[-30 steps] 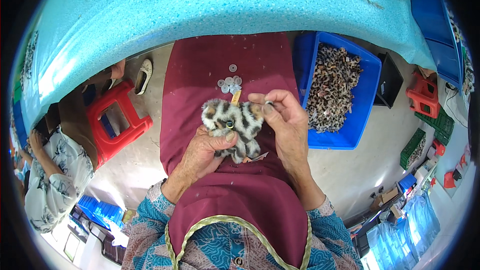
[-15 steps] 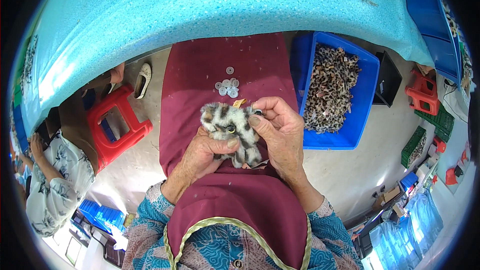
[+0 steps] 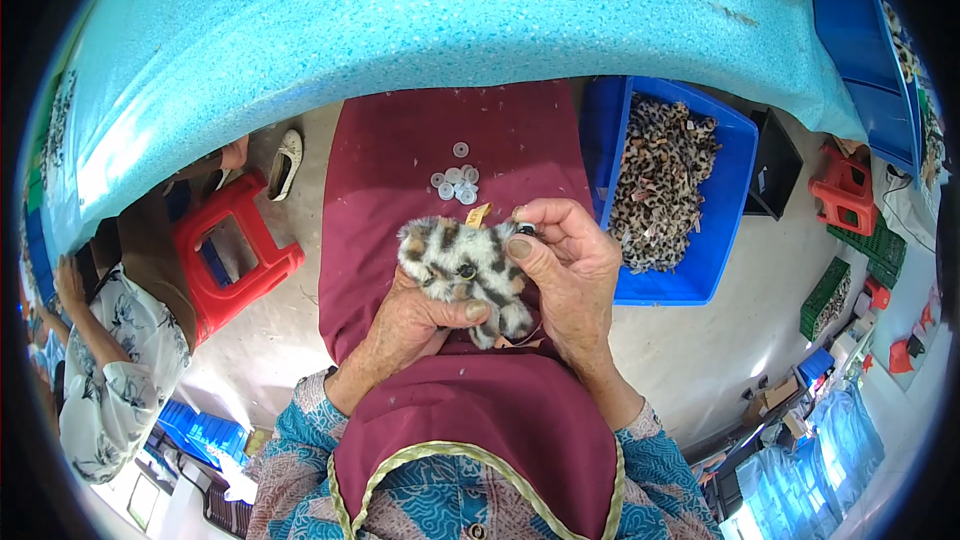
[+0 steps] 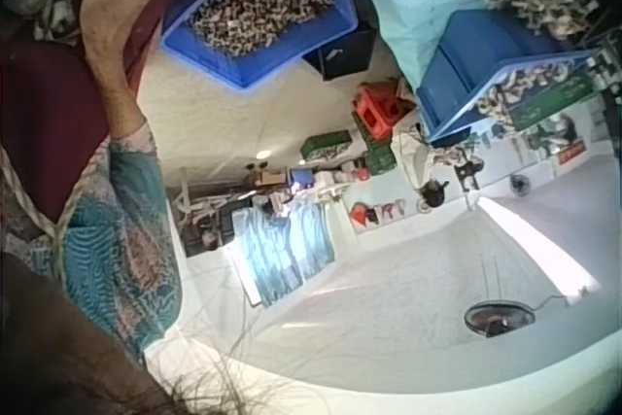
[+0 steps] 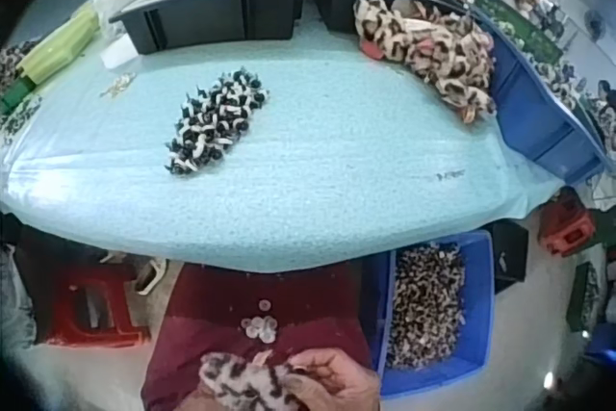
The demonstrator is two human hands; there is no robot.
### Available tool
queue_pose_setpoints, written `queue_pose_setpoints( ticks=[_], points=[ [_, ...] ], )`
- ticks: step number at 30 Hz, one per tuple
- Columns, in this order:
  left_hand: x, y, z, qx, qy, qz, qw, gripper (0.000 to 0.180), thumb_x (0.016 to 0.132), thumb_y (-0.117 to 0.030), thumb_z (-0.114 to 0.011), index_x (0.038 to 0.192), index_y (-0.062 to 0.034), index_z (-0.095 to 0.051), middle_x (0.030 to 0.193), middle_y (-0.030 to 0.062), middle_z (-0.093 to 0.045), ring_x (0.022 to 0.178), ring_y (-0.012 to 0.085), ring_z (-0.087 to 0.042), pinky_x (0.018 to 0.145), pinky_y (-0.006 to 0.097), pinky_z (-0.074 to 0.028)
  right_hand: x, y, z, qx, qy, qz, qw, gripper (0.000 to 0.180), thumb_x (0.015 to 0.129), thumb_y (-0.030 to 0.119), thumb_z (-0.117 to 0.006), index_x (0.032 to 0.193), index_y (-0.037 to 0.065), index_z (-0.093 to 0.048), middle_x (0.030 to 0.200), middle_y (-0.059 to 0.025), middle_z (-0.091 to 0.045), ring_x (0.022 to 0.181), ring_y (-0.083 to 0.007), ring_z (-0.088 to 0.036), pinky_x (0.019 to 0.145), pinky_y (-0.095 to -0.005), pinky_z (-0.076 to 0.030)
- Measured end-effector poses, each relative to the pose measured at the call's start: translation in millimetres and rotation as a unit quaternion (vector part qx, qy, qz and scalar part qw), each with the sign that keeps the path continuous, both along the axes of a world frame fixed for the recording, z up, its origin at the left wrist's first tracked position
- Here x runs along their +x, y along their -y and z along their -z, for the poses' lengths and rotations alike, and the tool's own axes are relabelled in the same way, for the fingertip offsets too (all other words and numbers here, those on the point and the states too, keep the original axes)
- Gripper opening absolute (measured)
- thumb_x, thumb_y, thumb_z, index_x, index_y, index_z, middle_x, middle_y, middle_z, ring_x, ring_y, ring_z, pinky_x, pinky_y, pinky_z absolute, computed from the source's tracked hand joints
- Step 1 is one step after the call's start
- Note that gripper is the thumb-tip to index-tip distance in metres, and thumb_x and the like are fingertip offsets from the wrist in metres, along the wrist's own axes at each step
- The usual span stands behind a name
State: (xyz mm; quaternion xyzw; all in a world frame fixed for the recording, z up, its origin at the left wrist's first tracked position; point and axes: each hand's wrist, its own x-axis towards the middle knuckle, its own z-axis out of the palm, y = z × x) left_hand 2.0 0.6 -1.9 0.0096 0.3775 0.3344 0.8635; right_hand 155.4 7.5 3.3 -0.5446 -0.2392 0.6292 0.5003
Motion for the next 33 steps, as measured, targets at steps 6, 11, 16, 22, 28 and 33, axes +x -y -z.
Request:
queue_pose_setpoints(
  ticks=[6,11,16,22,28,33],
  points=[
    [-2.7,3.6,2.9,-0.022,0.025,-0.010,0.999,0.063,0.067,0.010,-0.068,0.122,-0.0053,-0.043,0.111,0.0102,-0.057,0.102,0.0225,-0.057,0.083,0.035,-0.052,-1.5,-0.3,1.7,-0.005,-0.017,-0.004,1.000,0.018,0.081,-0.003,-0.061,0.098,-0.004,-0.056,0.083,-0.0075,-0.063,0.075,-0.0072,-0.059,0.066,-0.0186,-0.048],
    [-1.3,2.7,1.5,-0.031,0.021,-0.016,0.999,0.063,0.067,0.011,-0.068,0.122,-0.0059,-0.043,0.112,0.0096,-0.057,0.104,0.0226,-0.056,0.084,0.036,-0.052,-3.1,-1.0,-1.5,0.009,-0.005,-0.003,1.000,0.018,0.080,-0.004,-0.061,0.097,-0.004,-0.056,0.084,-0.0080,-0.063,0.076,-0.0080,-0.060,0.066,-0.0192,-0.049],
    [-1.1,4.1,2.9,-0.058,0.026,-0.026,0.998,0.063,0.067,0.012,-0.068,0.122,-0.0067,-0.044,0.112,0.0088,-0.056,0.104,0.0225,-0.056,0.086,0.036,-0.051,-2.5,-0.2,-5.7,0.015,0.021,-0.008,1.000,0.018,0.080,-0.004,-0.062,0.096,-0.004,-0.056,0.085,-0.0086,-0.063,0.077,-0.0087,-0.060,0.068,-0.0200,-0.049],
    [-3.2,9.4,9.7,-0.053,0.057,-0.023,0.997,0.060,0.067,0.011,-0.068,0.119,-0.0068,-0.046,0.112,0.0082,-0.057,0.106,0.0222,-0.055,0.089,0.038,-0.048,-2.3,3.3,-4.4,0.023,0.022,0.000,1.000,0.018,0.079,-0.004,-0.063,0.096,-0.004,-0.056,0.085,-0.0083,-0.063,0.078,-0.0086,-0.060,0.068,-0.0200,-0.049],
    [0.4,5.8,3.6,-0.047,0.053,-0.032,0.997,0.059,0.067,0.011,-0.069,0.118,-0.0058,-0.046,0.108,0.0094,-0.059,0.102,0.0231,-0.058,0.083,0.037,-0.052,1.4,2.5,-7.2,0.022,0.033,-0.013,0.999,0.020,0.078,-0.004,-0.065,0.096,-0.004,-0.057,0.089,-0.0084,-0.063,0.082,-0.0096,-0.059,0.072,-0.0216,-0.048],
    [4.2,3.1,1.9,0.014,0.012,-0.044,0.999,0.057,0.069,0.011,-0.067,0.120,-0.0039,-0.045,0.112,0.0135,-0.058,0.100,0.0236,-0.059,0.081,0.037,-0.054,19.8,-2.0,1.2,0.128,0.105,0.043,0.985,0.021,0.072,-0.010,-0.065,0.092,-0.003,-0.060,0.095,-0.0114,-0.059,0.087,-0.0137,-0.057,0.079,-0.0244,-0.046]
  ],
)
